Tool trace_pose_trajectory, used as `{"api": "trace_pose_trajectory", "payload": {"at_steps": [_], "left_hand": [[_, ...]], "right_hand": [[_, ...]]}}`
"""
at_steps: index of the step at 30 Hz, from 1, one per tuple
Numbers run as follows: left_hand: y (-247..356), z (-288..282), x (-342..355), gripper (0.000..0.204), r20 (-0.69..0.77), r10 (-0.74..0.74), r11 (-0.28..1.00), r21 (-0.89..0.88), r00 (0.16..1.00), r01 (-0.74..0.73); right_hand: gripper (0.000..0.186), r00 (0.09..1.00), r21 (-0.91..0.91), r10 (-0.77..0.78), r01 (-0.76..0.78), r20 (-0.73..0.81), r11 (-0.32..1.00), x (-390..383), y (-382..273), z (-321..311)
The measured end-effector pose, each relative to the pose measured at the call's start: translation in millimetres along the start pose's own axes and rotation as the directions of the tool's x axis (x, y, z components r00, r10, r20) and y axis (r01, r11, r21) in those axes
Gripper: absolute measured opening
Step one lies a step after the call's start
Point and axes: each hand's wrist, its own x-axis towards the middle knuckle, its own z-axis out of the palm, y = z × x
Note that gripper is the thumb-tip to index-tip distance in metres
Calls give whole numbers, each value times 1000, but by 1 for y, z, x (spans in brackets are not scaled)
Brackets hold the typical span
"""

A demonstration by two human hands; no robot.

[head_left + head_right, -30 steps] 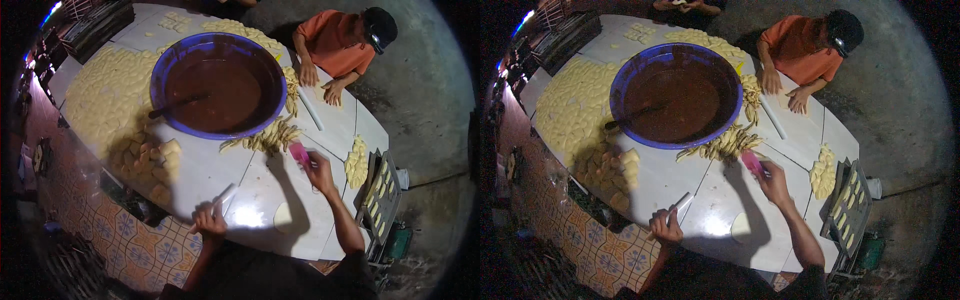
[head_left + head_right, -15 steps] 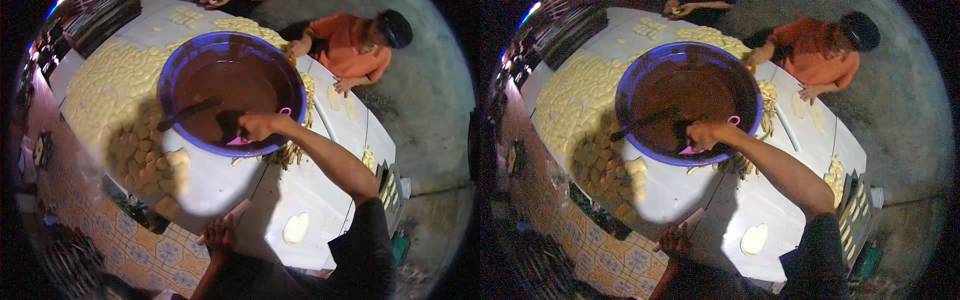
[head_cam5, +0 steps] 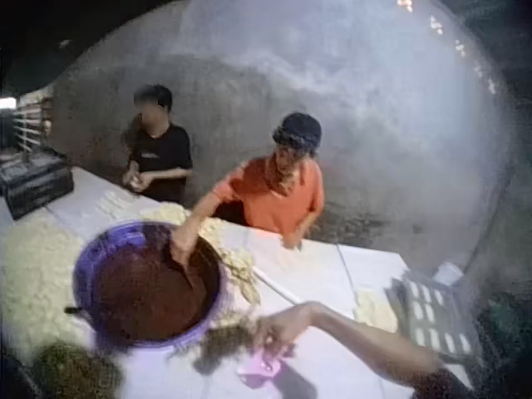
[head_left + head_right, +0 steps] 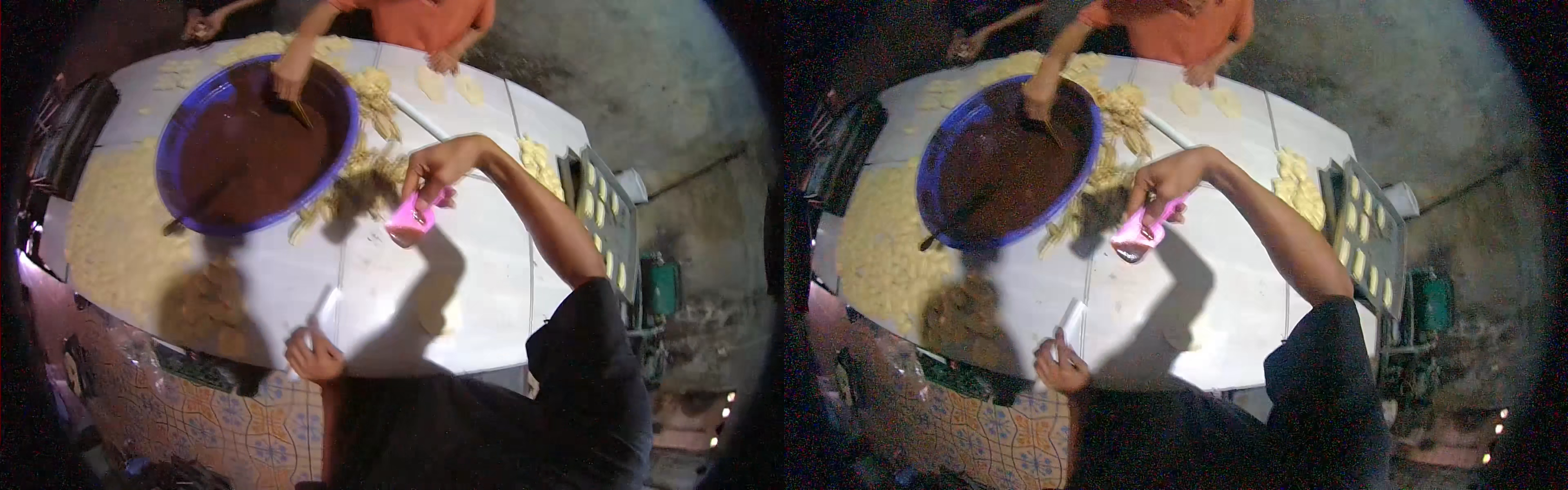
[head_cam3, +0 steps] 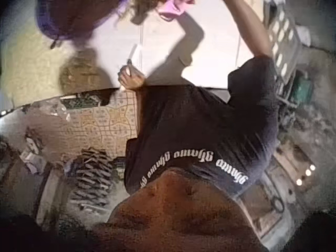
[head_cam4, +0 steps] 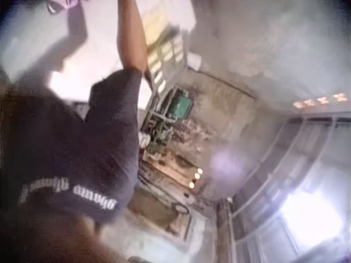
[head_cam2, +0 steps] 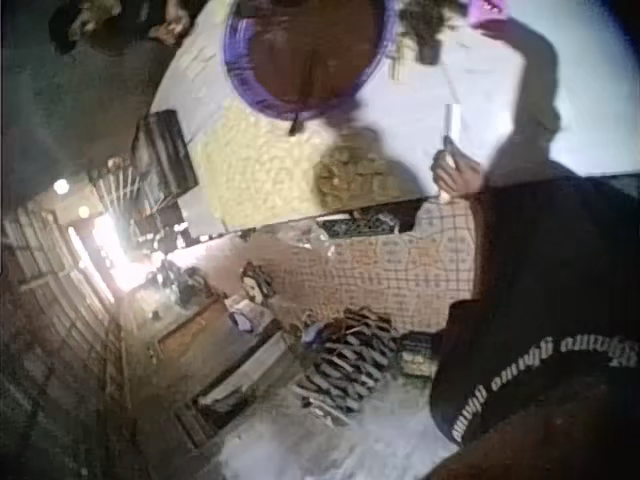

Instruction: The person flattens portions of dough, spreads chocolate filling over them using a spatula, adds banana slices, rolls the dough by hand, and arranges the rolled pastries onto a baking tray.

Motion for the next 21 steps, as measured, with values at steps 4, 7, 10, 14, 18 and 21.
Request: {"api": "trace_pose_trajectory", "payload": {"at_steps": [4, 7, 10, 14, 18, 21], "left_hand": [[-4, -11, 4, 37, 59, 0, 999, 44, 998, -3], [3, 6, 0, 38, 137, 7, 997, -83, 991, 5], [2, 6, -7, 41, 184, 15, 999, 40, 983, -23], [-11, 12, -16, 44, 167, 74, 992, 93, 983, -90], [0, 9, -12, 41, 190, 47, 995, 78, 981, -63], [-18, -6, -16, 42, 198, 28, 995, 90, 980, -46]], "right_hand": [[28, 997, 195, 24, -10, -68, 981, -38, 80, 126], [36, 838, -162, -132, 52, -530, 985, -42, 157, 241], [47, 545, -177, -46, -191, -837, 966, -7, 169, 332], [53, 301, -308, -191, -413, -934, 857, 20, 181, 386], [47, 355, -106, 86, -487, -931, 867, -3, 164, 388], [46, 629, 158, 317, -297, -710, 942, -44, 141, 364]]}}
